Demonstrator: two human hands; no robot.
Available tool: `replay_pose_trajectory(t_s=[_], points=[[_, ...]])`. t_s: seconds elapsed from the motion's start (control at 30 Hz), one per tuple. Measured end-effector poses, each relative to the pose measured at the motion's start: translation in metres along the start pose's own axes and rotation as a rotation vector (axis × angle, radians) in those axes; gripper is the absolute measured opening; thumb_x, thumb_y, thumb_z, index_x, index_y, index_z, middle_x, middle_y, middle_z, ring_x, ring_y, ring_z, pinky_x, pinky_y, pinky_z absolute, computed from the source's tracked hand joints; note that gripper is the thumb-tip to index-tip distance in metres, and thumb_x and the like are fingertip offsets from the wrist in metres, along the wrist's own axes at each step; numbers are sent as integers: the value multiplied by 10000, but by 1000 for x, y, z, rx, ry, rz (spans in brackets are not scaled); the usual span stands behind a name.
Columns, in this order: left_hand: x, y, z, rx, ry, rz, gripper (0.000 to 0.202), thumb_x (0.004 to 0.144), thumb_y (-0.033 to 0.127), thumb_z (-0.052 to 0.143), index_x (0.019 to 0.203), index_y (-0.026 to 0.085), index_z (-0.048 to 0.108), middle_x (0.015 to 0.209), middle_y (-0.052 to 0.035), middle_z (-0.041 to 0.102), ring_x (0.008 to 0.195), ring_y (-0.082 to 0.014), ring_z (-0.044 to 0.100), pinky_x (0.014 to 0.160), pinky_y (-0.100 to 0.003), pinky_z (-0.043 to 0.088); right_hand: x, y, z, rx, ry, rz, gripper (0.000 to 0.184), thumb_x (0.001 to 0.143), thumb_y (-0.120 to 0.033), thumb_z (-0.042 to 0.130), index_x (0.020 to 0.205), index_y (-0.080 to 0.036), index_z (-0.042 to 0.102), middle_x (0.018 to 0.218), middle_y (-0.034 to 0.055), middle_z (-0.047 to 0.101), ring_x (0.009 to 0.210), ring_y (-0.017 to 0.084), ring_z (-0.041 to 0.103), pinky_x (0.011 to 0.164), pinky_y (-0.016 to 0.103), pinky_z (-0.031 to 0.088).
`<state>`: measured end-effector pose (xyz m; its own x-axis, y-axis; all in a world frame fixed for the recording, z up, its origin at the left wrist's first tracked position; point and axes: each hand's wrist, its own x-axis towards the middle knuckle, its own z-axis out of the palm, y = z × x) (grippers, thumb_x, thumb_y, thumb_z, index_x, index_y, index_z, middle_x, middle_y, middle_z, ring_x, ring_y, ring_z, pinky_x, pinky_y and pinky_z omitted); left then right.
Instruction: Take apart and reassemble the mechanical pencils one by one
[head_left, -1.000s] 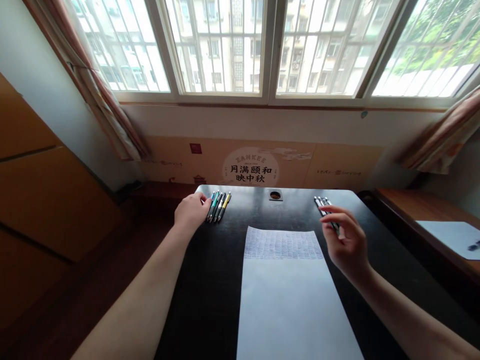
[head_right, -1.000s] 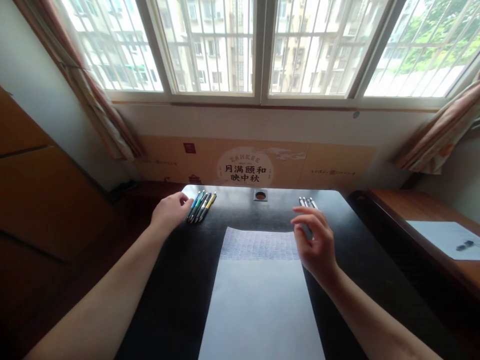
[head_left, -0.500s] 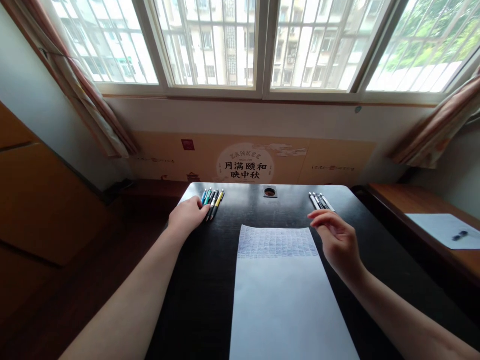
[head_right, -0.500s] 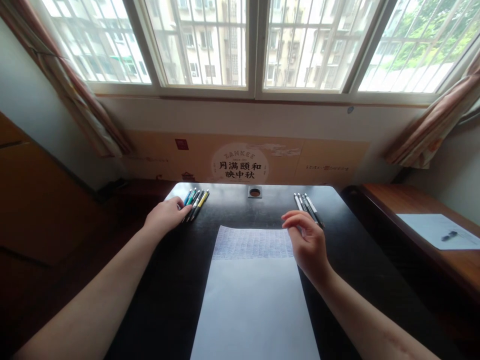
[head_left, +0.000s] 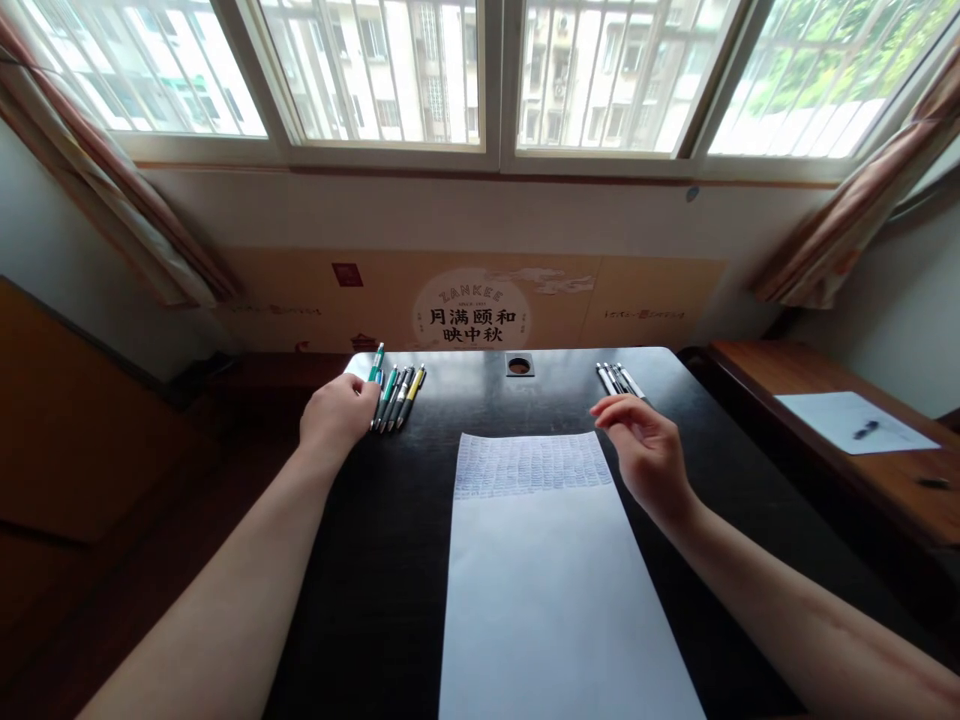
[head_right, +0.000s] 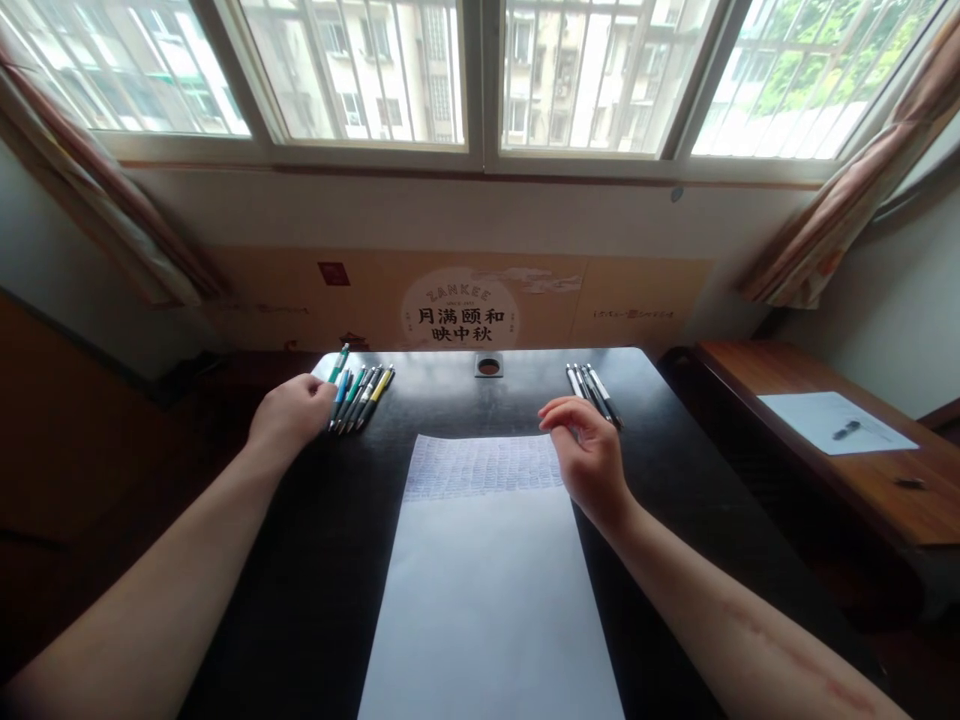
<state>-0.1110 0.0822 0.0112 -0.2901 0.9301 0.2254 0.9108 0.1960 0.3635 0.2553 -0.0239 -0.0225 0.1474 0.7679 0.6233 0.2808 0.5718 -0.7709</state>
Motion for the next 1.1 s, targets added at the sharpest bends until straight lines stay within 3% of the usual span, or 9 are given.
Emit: replay_pose_trajectory(t_s=[0.13, 0.2, 0.33, 0.43, 0.6, 0.73, 0.9, 1.0, 1.1], points=[[-15, 15, -7, -189, 159, 131, 215, 833, 327, 455, 760, 198, 611, 715, -58, 671, 683, -220, 619, 585, -291, 390, 0, 0, 0, 21, 6, 28, 207, 822, -58, 526, 737, -201, 648, 871, 39, 659, 865, 197, 624, 807, 342, 498], [-30, 30, -10, -331, 176, 204, 199, 846, 339, 477, 798, 195, 605, 672, -29, 657, 612, -190, 611, 577, -280, 410, 0, 0, 0, 33, -5, 60, 197, 832, -68, 526, 778, -203, 660, 857, 33, 662, 847, 191, 623, 788, 330, 500], [-71, 61, -12, -586, -9, 410, 168, 842, 348, 552, 823, 185, 589, 622, -3, 645, 536, -160, 605, 526, -256, 437, -1, 1, 1, 44, -84, 150, 163, 857, -102, 541, 882, -199, 670, 849, 29, 673, 801, 178, 621, 732, 303, 501], [-99, 78, -10, -737, -286, 556, 110, 828, 287, 563, 846, 179, 567, 656, -10, 658, 519, -143, 597, 485, -239, 444, -3, 1, 4, 85, -190, 211, 134, 905, -162, 549, 975, -195, 660, 851, 30, 670, 765, 166, 611, 678, 279, 489], [-119, 89, -8, -872, -467, 692, 115, 811, 258, 663, 855, 152, 650, 683, -23, 673, 573, -129, 593, 511, -225, 461, -9, 0, 10, 146, -504, 306, 229, 1006, -331, 506, 1130, -189, 636, 745, 1, 621, 609, 130, 526, 564, 246, 416], [-119, 90, -3, -960, -496, 671, 183, 800, 286, 728, 897, 131, 736, 692, -39, 693, 552, -108, 548, 500, -211, 436, -14, -3, 15, 135, -702, 259, 286, 1011, -407, 519, 1147, -181, 631, 754, 10, 617, 668, 149, 556, 628, 264, 435], [-113, 86, 0, -983, -589, 677, 335, 798, 445, 752, 875, 119, 752, 687, -64, 700, 577, -132, 575, 520, -235, 444, -14, -11, 15, 32, -777, 162, 289, 1012, -390, 509, 865, -171, 629, 783, 30, 625, 712, 160, 563, 667, 266, 434], [-107, 81, -4, -1118, -617, 653, 618, 851, 714, 549, 904, 127, 733, 724, -81, 692, 592, -162, 599, 514, -269, 454, -11, -22, 11, 33, -928, 193, 373, 1034, -382, 447, 764, -170, 595, 723, 21, 623, 681, 155, 566, 665, 260, 436], [-98, 77, -10, -1216, -480, 473, 787, 851, 845, 284, 818, 166, 681, 709, -76, 655, 587, -179, 583, 531, -311, 474, -9, -35, 8, 41, -1116, 248, 404, 1044, -344, 423, 711, -170, 573, 682, 5, 618, 653, 142, 563, 684, 254, 442]])
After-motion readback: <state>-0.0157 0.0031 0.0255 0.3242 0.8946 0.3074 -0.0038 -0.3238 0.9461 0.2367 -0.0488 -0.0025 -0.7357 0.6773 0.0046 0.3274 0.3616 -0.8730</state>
